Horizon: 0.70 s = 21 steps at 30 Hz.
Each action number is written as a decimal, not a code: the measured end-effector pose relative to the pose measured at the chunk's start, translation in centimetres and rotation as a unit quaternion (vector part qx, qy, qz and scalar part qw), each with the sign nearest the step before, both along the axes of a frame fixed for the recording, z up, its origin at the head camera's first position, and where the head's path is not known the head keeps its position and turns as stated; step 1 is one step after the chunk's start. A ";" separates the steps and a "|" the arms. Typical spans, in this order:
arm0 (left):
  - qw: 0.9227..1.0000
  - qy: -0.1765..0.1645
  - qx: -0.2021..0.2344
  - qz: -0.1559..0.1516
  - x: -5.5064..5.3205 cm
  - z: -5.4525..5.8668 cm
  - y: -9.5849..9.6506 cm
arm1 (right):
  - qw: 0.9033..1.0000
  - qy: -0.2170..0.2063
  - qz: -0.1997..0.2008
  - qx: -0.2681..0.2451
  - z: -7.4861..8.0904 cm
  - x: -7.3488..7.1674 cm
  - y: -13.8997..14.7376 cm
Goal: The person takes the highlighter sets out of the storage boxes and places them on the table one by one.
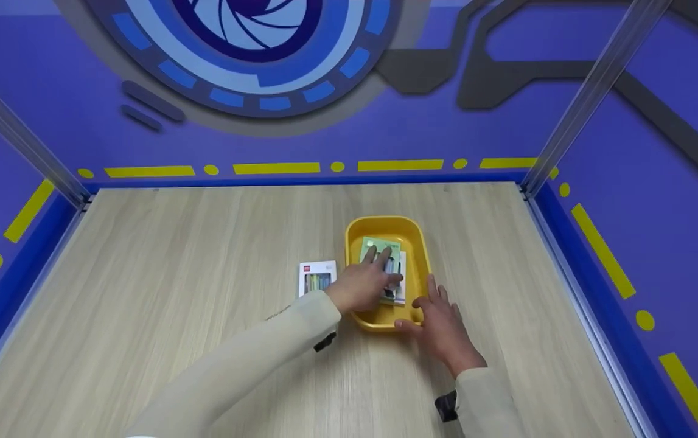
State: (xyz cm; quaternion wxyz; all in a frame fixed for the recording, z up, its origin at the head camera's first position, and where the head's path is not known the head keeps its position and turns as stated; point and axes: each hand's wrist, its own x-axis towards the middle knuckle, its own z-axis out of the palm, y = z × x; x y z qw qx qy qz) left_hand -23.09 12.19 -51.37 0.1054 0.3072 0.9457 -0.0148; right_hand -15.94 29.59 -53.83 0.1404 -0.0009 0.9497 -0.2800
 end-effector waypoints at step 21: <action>1.000 0.005 0.016 -0.002 0.5 0.6 -0.1 | 1.000 0.018 0.014 -0.010 0.1 0.0 0.2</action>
